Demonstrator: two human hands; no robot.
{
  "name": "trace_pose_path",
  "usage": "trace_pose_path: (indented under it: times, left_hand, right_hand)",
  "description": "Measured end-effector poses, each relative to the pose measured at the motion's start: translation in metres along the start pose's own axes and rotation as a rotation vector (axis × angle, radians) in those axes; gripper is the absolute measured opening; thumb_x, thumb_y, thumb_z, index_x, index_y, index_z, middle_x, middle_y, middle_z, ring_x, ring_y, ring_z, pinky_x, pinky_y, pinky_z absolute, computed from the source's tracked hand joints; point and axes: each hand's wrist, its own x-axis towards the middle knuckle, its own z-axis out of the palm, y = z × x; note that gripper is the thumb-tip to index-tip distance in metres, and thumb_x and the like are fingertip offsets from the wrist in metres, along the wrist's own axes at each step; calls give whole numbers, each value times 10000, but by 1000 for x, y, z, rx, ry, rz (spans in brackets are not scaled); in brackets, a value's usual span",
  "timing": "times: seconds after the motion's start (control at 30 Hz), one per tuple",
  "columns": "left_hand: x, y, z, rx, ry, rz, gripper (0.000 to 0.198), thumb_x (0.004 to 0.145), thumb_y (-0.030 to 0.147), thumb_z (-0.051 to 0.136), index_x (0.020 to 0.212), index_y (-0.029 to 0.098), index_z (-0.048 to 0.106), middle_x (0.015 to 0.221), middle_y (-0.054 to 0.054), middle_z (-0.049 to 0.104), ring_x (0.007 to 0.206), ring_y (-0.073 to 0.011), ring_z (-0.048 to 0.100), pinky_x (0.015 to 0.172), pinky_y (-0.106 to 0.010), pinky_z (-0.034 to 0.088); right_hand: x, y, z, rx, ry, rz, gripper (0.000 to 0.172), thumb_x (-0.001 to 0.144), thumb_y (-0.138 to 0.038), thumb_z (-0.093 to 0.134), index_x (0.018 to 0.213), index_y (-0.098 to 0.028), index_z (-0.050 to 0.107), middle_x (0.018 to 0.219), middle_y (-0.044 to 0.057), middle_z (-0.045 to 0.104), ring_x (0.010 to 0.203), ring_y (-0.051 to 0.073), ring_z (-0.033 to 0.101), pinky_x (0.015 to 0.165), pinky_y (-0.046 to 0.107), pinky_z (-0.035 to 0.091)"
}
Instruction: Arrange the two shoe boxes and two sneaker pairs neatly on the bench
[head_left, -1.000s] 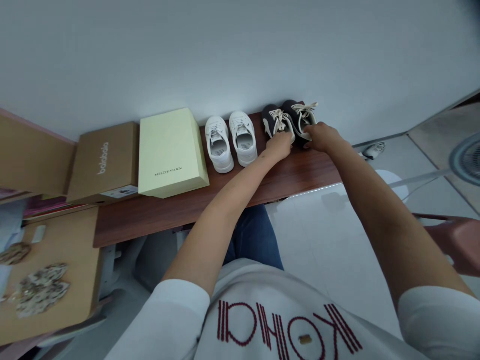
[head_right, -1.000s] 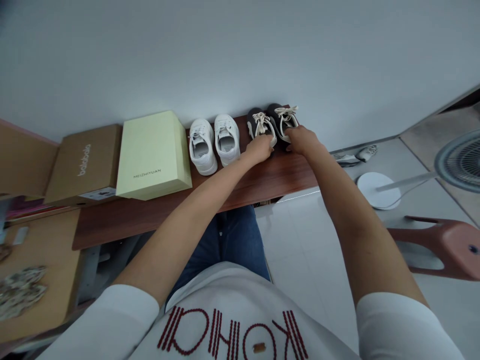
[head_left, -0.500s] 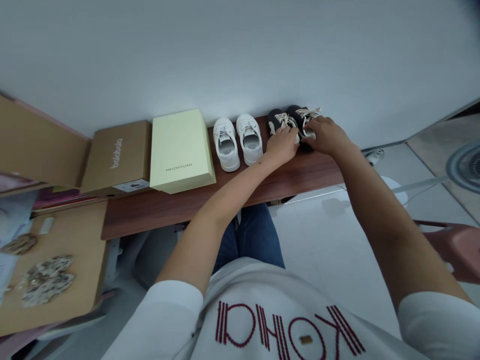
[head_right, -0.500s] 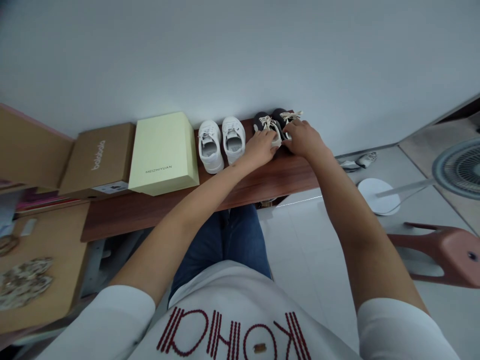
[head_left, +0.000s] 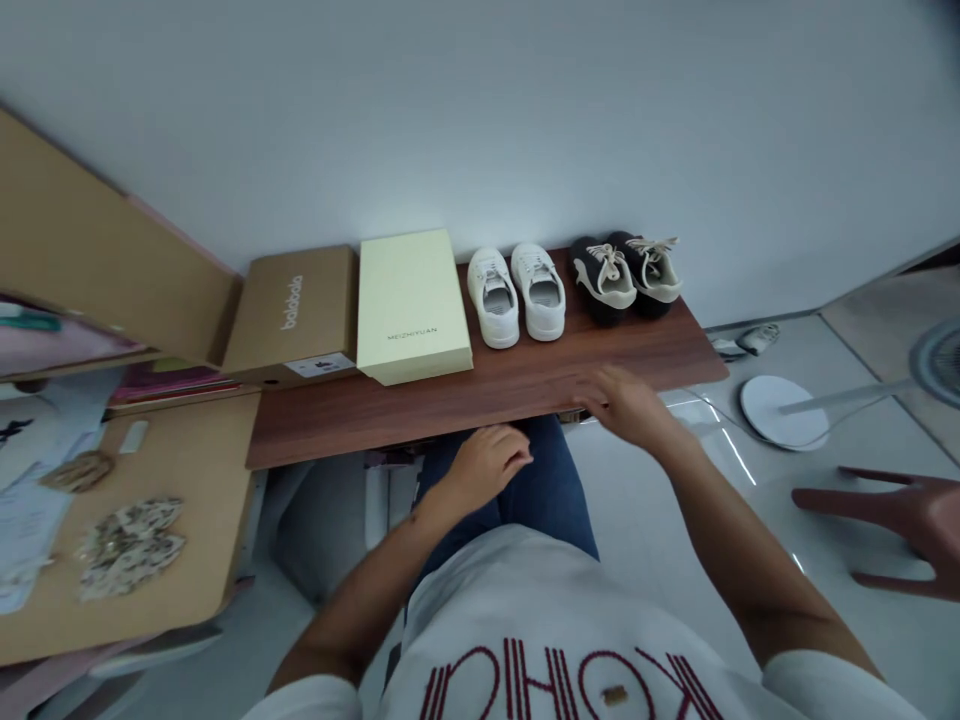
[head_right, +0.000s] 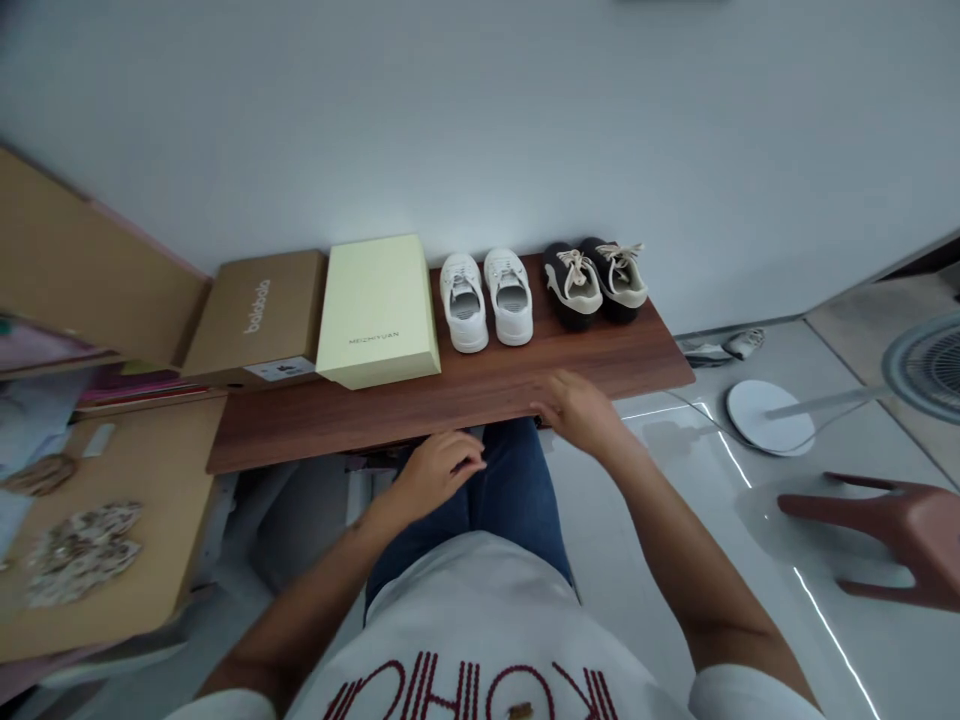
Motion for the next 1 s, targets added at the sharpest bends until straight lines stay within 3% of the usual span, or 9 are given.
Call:
trace_pose_path:
  times: [0.17, 0.27, 0.33, 0.43, 0.6, 0.7, 0.77, 0.87, 1.0]
  left_hand:
    - [-102, -44, 14, -81, 205, -402, 367, 973, 369, 425, 745, 297, 703, 856, -41, 740, 875, -236, 725, 875, -418, 583]
    - [-141, -69, 7, -104, 313, -494, 336, 943, 343, 425, 936, 335, 761, 978, -41, 761, 965, -253, 738, 907, -436, 595]
    - [-154, -83, -6, -114, 315, -488, 322, 923, 341, 465, 1062, 351, 755, 1064, -40, 764, 1017, -258, 736, 933, -446, 593]
    - [-147, -93, -28, -121, 339, -444, 312, 919, 339, 492, 1109, 338, 739, 1084, -47, 761, 1016, -255, 735, 955, -455, 586]
    - [-45, -57, -32, -168, 412, -209, 336, 948, 292, 488, 1225, 270, 676, 1219, -90, 703, 1115, -222, 695, 1008, -408, 559]
    - [55, -23, -21, -107, 366, -70, 540, 941, 278, 546, 1473, 209, 483, 1526, -176, 484, 1120, -217, 689, 1003, -377, 556]
    - [117, -11, -20, 31, 398, -168, 619, 951, 250, 536, 1544, 175, 373, 1593, -223, 383, 1282, -284, 609, 1016, -409, 539]
    - [178, -12, -28, 150, 349, -454, 494, 968, 208, 496, 1456, 135, 465, 1454, -260, 524, 1240, -352, 630, 954, -459, 541]
    - [198, -24, -36, 161, 372, -489, 291, 1002, 234, 442, 1223, 136, 606, 1281, -229, 633, 1179, -336, 654, 947, -433, 514]
  right_hand:
    - [-37, -61, 76, 175, -241, -19, 232, 907, -278, 639, 1117, -209, 708, 1109, 123, 729, 1031, 293, 686, 938, 434, 531]
    - [-54, -85, 111, 306, -344, 97, 263, 868, -274, 675, 1121, -220, 719, 1078, 104, 752, 1006, 279, 715, 916, 416, 557]
    - [-53, -89, 119, 389, -234, 170, 260, 897, -318, 637, 1127, -229, 717, 1099, 106, 754, 1018, 280, 722, 926, 430, 567]
    - [-28, -78, 106, 403, 149, 194, 265, 941, -387, 565, 1129, -264, 707, 1221, 120, 714, 1166, 303, 670, 1019, 492, 536]
    - [61, -46, 63, 174, 536, 276, 354, 932, -361, 535, 1242, -233, 647, 1392, 185, 591, 1314, 336, 558, 1111, 530, 452]
    - [114, -31, 53, 35, 510, 414, 436, 872, -314, 592, 1275, -149, 596, 1458, 259, 501, 1298, 397, 546, 1071, 568, 440]
    - [136, -22, 54, 24, 416, 483, 424, 828, -329, 641, 1211, -152, 598, 1395, 255, 542, 1233, 386, 585, 1010, 524, 480]
    - [140, -5, 56, 127, 427, 547, 293, 833, -407, 626, 1030, -192, 596, 1146, 180, 664, 1104, 327, 636, 940, 438, 515]
    - [112, 19, 60, 525, 657, 653, 368, 813, -589, 604, 870, -236, 516, 850, 48, 641, 876, 253, 633, 816, 406, 560]
